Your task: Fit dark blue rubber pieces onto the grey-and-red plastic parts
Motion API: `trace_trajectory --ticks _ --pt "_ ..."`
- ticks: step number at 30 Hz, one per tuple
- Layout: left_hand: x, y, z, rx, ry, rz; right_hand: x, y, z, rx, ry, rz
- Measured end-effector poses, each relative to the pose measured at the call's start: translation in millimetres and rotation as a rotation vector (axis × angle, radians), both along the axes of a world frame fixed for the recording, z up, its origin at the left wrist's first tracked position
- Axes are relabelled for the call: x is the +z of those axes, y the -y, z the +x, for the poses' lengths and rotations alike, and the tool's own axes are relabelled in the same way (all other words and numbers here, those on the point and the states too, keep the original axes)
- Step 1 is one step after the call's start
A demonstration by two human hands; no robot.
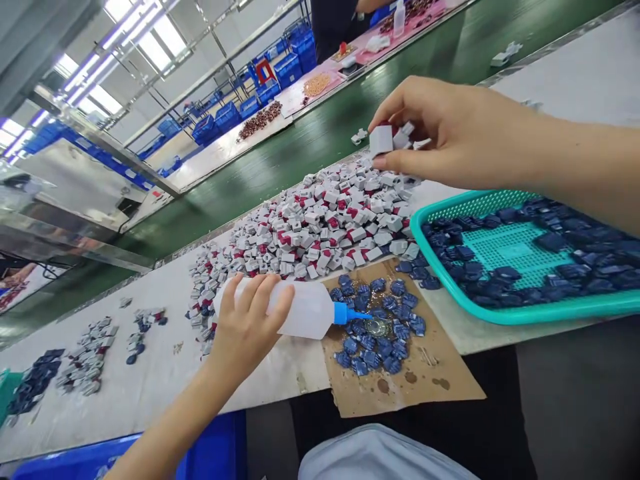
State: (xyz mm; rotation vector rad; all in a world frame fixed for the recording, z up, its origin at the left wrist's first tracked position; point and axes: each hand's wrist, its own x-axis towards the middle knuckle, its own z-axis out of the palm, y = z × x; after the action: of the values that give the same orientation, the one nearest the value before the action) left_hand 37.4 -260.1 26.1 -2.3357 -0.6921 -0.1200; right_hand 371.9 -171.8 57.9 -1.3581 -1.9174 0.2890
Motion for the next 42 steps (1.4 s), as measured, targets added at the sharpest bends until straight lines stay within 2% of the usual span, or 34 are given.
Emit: trace_trajectory --ticks 6,19,24,30,33,36,39,42 --pt "9.2 2 6 -0.028 -0.113 0.071 -2.7 10 7 -0.006 0.028 0.084" --pt "32.1 6 21 -0.063 -0.306 0.139 -7.7 23 7 0.038 -0.060 0.070" --pt "36.7 5 25 -0.044 -0.286 0.031 -14.1 26 10 0.036 -0.096 0.040" --pt "44.8 8 29 -0.039 -0.299 0.014 -16.6 20 9 0.073 -0.138 0.039" --pt "40.0 15 11 0.089 -0.191 -0.112 -16.0 13 5 0.078 -0.148 0.019" --pt "22.6 26 -28 0.311 0.060 -0.236 -19.9 -1 -3 0.094 -0.109 -0.033" --pt "-3.1 39 -80 0.533 0.437 -0.284 -30.3 -25 -15 0.106 0.000 -0.078" --pt "-21.1 51 -131 0.834 0.932 -0.248 -40.9 -59 -33 0.117 0.149 -0.131"
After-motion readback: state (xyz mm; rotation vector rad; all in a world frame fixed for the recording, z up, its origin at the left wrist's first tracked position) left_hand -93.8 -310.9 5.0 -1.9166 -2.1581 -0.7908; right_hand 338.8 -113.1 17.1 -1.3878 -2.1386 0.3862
